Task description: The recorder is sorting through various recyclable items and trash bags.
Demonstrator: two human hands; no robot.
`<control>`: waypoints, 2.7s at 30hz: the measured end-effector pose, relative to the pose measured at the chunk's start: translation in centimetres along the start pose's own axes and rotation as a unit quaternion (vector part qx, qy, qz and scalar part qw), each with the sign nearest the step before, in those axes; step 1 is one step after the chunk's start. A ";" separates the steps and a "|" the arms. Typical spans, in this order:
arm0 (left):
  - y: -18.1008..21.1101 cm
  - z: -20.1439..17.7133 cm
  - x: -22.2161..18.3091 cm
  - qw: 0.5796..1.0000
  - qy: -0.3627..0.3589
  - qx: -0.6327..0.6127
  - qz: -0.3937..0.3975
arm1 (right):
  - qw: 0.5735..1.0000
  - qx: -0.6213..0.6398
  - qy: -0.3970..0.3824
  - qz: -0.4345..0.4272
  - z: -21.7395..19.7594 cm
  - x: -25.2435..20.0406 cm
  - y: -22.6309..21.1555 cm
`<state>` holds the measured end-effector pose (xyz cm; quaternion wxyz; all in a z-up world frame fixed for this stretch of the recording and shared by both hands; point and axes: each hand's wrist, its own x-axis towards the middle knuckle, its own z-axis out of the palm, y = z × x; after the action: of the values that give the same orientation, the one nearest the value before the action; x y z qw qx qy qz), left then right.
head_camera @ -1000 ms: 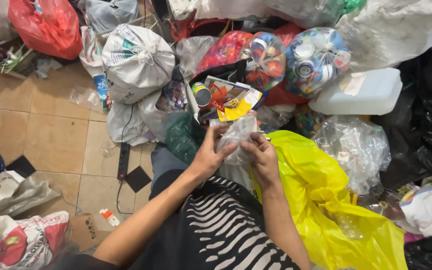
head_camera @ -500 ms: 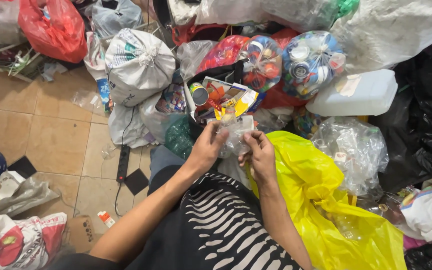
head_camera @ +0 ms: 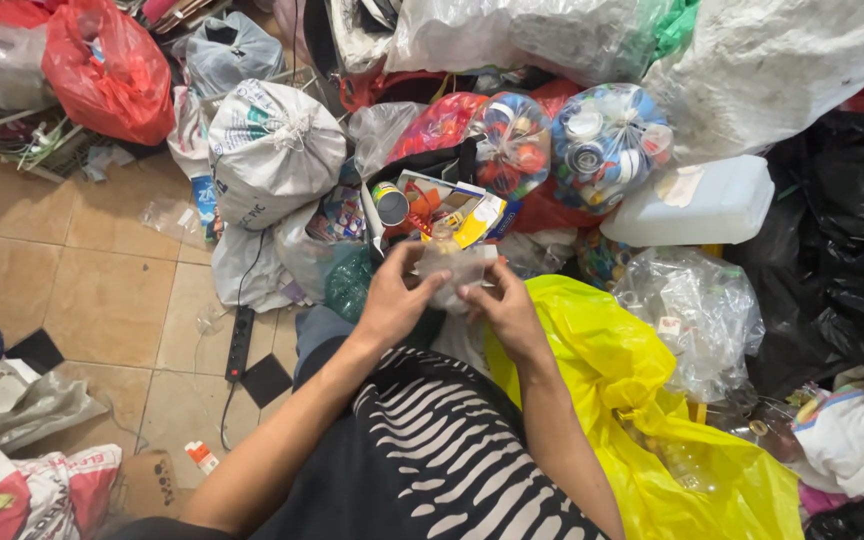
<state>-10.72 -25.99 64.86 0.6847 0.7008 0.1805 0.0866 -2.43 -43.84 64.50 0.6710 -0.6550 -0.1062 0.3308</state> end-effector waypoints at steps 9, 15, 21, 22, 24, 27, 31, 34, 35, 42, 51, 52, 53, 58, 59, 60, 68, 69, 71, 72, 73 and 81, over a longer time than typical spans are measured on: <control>-1.1 -5.3 1.0 0.978 0.151 -0.141 -0.028 | 0.982 -0.166 0.081 -0.034 -1.7 8.1 3.4; -2.7 -9.2 0.2 0.951 0.207 -0.219 -0.075 | 0.982 -0.176 0.069 0.026 -0.7 10.8 7.2; -4.1 -12.6 2.4 0.933 0.233 -0.253 -0.109 | 0.989 -0.052 0.119 0.065 0.3 11.6 8.8; -4.2 -12.7 3.2 0.934 0.229 -0.251 -0.111 | 0.989 -0.050 0.123 0.066 1.0 11.5 7.6; -4.3 -13.3 4.8 0.944 0.196 -0.234 -0.124 | 0.983 0.091 0.123 0.100 2.8 10.9 5.3; -4.8 -13.3 7.7 0.977 0.085 -0.158 -0.119 | 0.976 0.180 0.083 0.086 4.9 11.1 4.6; -4.0 -13.0 10.5 0.992 -0.087 -0.056 -0.078 | 0.973 0.191 0.086 0.094 9.6 11.1 1.1; -2.6 -13.1 11.4 0.981 -0.163 0.056 -0.092 | 0.993 0.040 0.073 0.080 11.0 11.3 1.7; -2.9 -12.9 11.7 0.979 -0.167 0.085 -0.078 | 0.995 -0.001 0.066 0.070 11.0 11.1 2.3; -1.5 -8.4 12.9 0.935 -0.331 0.117 -0.046 | 0.981 0.008 0.191 -0.028 9.7 4.6 3.2; 0.4 1.5 7.0 0.813 -0.553 0.181 -0.027 | 0.862 0.246 0.441 -0.031 9.1 -8.5 9.9; -0.2 2.0 6.1 0.807 -0.561 0.182 -0.029 | 0.857 0.250 0.449 -0.030 9.2 -9.7 10.7; -0.8 2.5 5.1 0.803 -0.573 0.159 -0.045 | 0.839 0.258 0.479 -0.015 9.4 -10.8 11.5; -2.9 4.0 1.4 0.788 -0.596 0.118 -0.100 | 0.818 0.267 0.510 0.013 9.1 -15.0 13.2; -3.3 4.4 0.9 0.792 -0.588 0.131 -0.097 | 0.817 0.246 0.521 0.017 8.7 -15.6 12.1; -3.8 4.7 0.4 0.796 -0.580 0.143 -0.094 | 0.817 0.225 0.531 0.022 8.3 -16.1 11.1; -3.0 8.4 -2.7 0.837 -0.523 0.124 -0.107 | 0.784 0.083 0.614 -0.036 -4.7 -24.7 9.8; -2.9 8.8 -2.9 0.842 -0.517 0.110 -0.106 | 0.771 0.062 0.627 -0.094 -7.0 -25.7 9.7; -2.7 9.0 -3.4 0.849 -0.505 0.110 -0.112 | 0.767 -0.077 0.636 -0.036 -10.7 -27.2 7.0; -2.7 9.1 -3.6 0.852 -0.498 0.111 -0.121 | 0.742 -0.212 0.636 0.026 -12.5 -27.9 5.6; -2.9 8.9 -3.8 0.852 -0.498 0.108 -0.120 | 0.741 -0.215 0.635 0.026 -14.4 -28.3 5.8; -4.8 8.5 -4.1 0.867 -0.475 0.089 -0.119 | 0.728 -0.496 0.418 0.222 -21.9 -27.5 12.1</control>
<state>-12.05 -35.42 60.26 0.6277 0.6883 -0.0774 -0.3554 -14.41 -78.52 58.44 0.1340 -0.9716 0.1842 0.0638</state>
